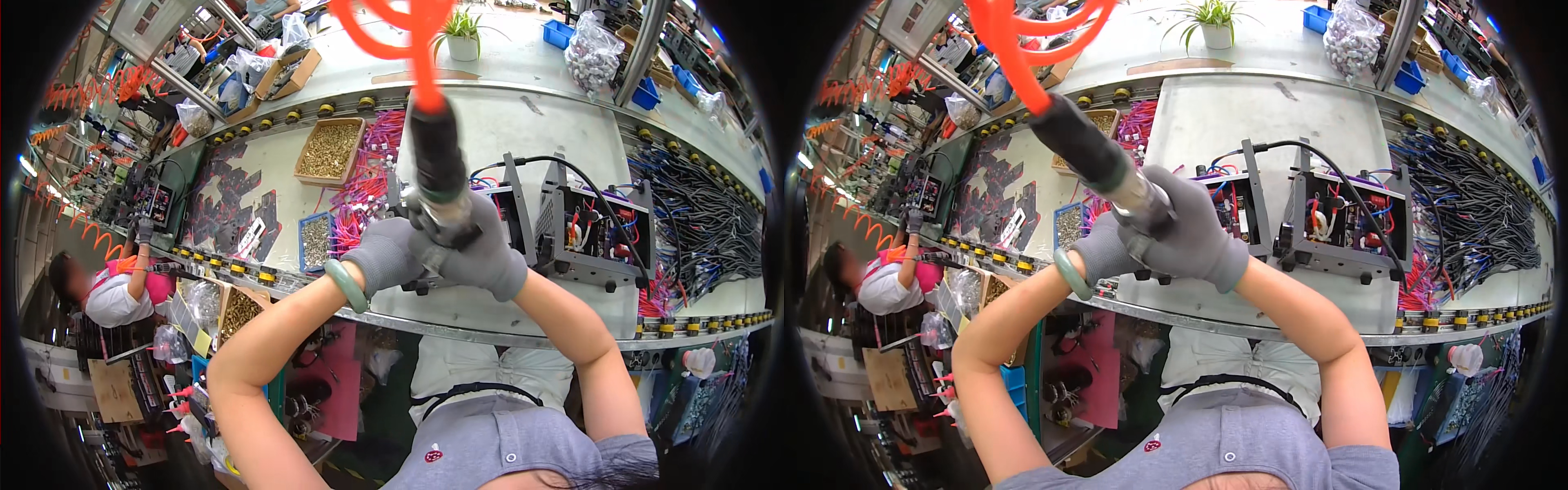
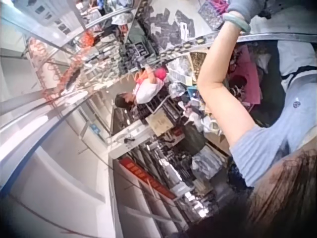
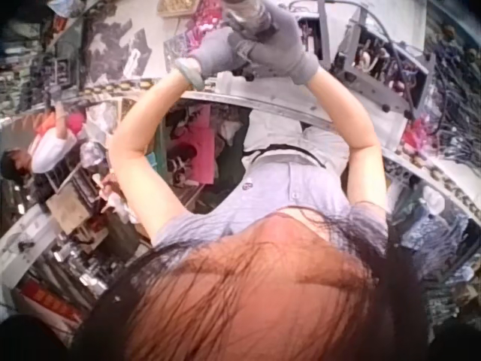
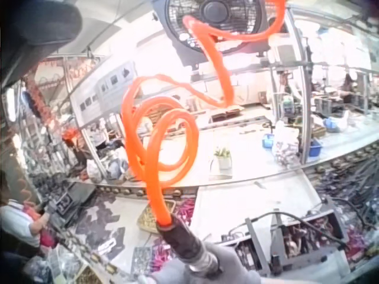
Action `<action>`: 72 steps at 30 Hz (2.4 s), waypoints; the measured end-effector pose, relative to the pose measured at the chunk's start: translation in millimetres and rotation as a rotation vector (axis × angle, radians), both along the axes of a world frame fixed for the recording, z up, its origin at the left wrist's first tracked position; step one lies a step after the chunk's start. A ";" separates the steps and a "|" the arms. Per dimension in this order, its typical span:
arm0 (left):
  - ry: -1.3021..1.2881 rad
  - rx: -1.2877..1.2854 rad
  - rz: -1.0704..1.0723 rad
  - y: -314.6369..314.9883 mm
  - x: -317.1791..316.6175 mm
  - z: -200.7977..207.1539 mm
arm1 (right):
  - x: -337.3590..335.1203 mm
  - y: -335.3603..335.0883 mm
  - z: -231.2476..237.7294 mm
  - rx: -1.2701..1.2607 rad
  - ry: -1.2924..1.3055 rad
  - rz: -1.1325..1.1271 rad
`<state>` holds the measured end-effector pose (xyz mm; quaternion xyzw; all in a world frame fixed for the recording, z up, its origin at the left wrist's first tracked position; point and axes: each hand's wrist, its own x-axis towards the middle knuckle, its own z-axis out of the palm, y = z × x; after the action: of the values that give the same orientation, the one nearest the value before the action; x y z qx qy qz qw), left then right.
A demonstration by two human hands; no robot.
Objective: The person assembles electronic power supply units on a factory workbench. They connect wires to circuit boards, use a pneumatic screwdriver to secure screws, and handle various components including metal casings and internal wiring. The task involves repetitive assembly steps in a production line environment.
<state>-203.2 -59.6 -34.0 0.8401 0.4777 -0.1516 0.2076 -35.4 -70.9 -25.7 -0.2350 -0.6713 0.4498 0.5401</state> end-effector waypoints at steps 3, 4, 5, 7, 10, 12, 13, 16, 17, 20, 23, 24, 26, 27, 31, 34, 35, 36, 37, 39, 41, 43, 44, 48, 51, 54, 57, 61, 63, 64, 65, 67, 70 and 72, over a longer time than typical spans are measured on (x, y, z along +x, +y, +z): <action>-0.267 0.331 -0.072 -5.9 -17.9 -33.5 | -8.5 -2.1 12.1 -0.158 -0.063 0.088; -0.297 0.348 -0.094 -4.7 -13.5 -29.0 | -9.0 -1.5 9.7 -0.170 -0.102 0.062; -0.328 0.366 -0.118 -3.3 -8.9 -24.2 | -9.2 -0.9 7.1 -0.182 -0.142 0.037; -0.162 0.291 -0.076 -2.1 -2.7 -20.7 | -2.2 1.7 1.5 -0.285 0.021 0.209; -0.290 0.136 0.164 -5.8 4.1 -6.6 | 11.4 9.3 -1.7 -0.304 0.138 0.365; -0.737 -0.010 0.420 -10.1 -5.9 -0.7 | 7.1 2.0 9.8 -0.360 0.137 0.298; -0.953 -0.070 0.650 -14.2 -11.6 9.1 | 4.6 -3.6 9.8 -0.324 0.161 0.253; -1.784 -0.348 1.003 -40.9 -44.2 2.1 | 22.2 -14.0 13.4 -0.270 0.410 0.214; -1.955 -0.427 0.972 -59.0 -52.1 -8.3 | 39.4 -24.4 36.2 -0.209 0.488 0.211; -2.033 -0.636 1.209 -125.4 -22.9 -25.2 | 78.4 -54.3 47.6 -0.304 0.646 0.205; -1.962 -0.970 1.174 -163.0 35.7 -55.0 | 86.3 -73.1 25.8 -0.187 0.705 0.104; -1.877 -1.146 1.203 -157.9 59.5 -52.0 | 90.9 -85.4 22.8 -0.236 0.746 0.059; -1.833 -1.165 0.984 -155.8 96.4 -59.8 | 100.5 -102.0 18.7 -0.274 0.735 -0.126; -1.745 -1.142 0.973 -148.7 112.2 -61.5 | 108.2 -106.7 18.9 -0.283 0.733 -0.163; -1.660 -1.157 0.878 -133.0 147.2 -78.5 | 148.8 -120.1 16.5 -0.195 0.683 -0.330; -1.472 -0.913 0.884 -123.1 168.4 -49.6 | 167.2 -131.9 16.4 -0.137 0.733 -0.406; -1.469 -0.917 0.898 -121.3 177.9 -37.2 | 174.8 -133.0 11.1 -0.114 0.762 -0.391; -1.530 -1.014 0.859 -120.1 182.5 -41.4 | 180.8 -133.1 6.1 -0.091 0.788 -0.373; -1.582 -1.106 0.820 -118.6 185.4 -47.5 | 183.1 -131.9 3.0 -0.062 0.770 -0.431; -1.667 -1.255 0.812 -117.9 193.9 -54.2 | 185.6 -131.7 3.7 -0.050 0.765 -0.504; -1.739 -1.357 0.877 -118.0 201.6 -55.0 | 185.0 -130.0 6.2 -0.032 0.782 -0.541; -1.773 -1.363 0.849 -115.0 203.9 -49.7 | 186.8 -130.6 7.6 -0.016 0.797 -0.496; -1.791 -1.366 0.837 -113.6 205.6 -46.2 | 187.6 -130.6 7.9 -0.010 0.804 -0.472; -1.677 -1.229 0.831 -106.0 211.9 -31.8 | 189.5 -128.8 11.7 0.075 0.803 -0.519; -1.594 -1.167 0.700 -104.2 210.8 -30.8 | 214.3 -118.7 5.1 0.194 0.720 -0.147; -1.505 -0.935 0.575 -108.3 210.0 -31.1 | 217.5 -117.9 8.4 0.048 0.822 -0.204; -1.374 -0.575 0.538 -111.4 206.7 -21.7 | 199.6 -120.0 19.7 -0.127 1.013 -0.501; -1.040 -0.770 0.623 -88.3 168.0 -9.8 | 209.2 -102.9 -8.8 -0.320 1.313 -0.259; -0.988 -0.612 0.429 -69.3 153.9 8.2 | 212.6 -92.5 -26.7 -0.457 1.288 -0.214; -0.965 -0.492 0.417 -59.5 155.4 16.8 | 211.2 -88.0 -30.8 -0.532 1.275 -0.185; -0.941 -0.291 0.327 -44.3 161.3 24.1 | 209.3 -83.2 -29.0 -0.558 1.178 -0.224; -0.832 0.156 0.204 -11.3 175.7 37.5 | 216.5 -64.8 -28.8 -0.574 1.082 -0.182; -0.610 0.258 0.118 45.7 188.3 22.0 | 230.9 -28.4 -12.3 -0.579 0.905 -0.243; -0.673 0.069 0.012 71.2 202.0 9.3 | 254.9 -6.0 -23.0 -0.626 0.970 -0.252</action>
<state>-1.2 11.7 -24.7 0.8467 0.3921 0.1515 0.3261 219.5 -76.9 -48.6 -0.2289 -0.1499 0.6150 0.7395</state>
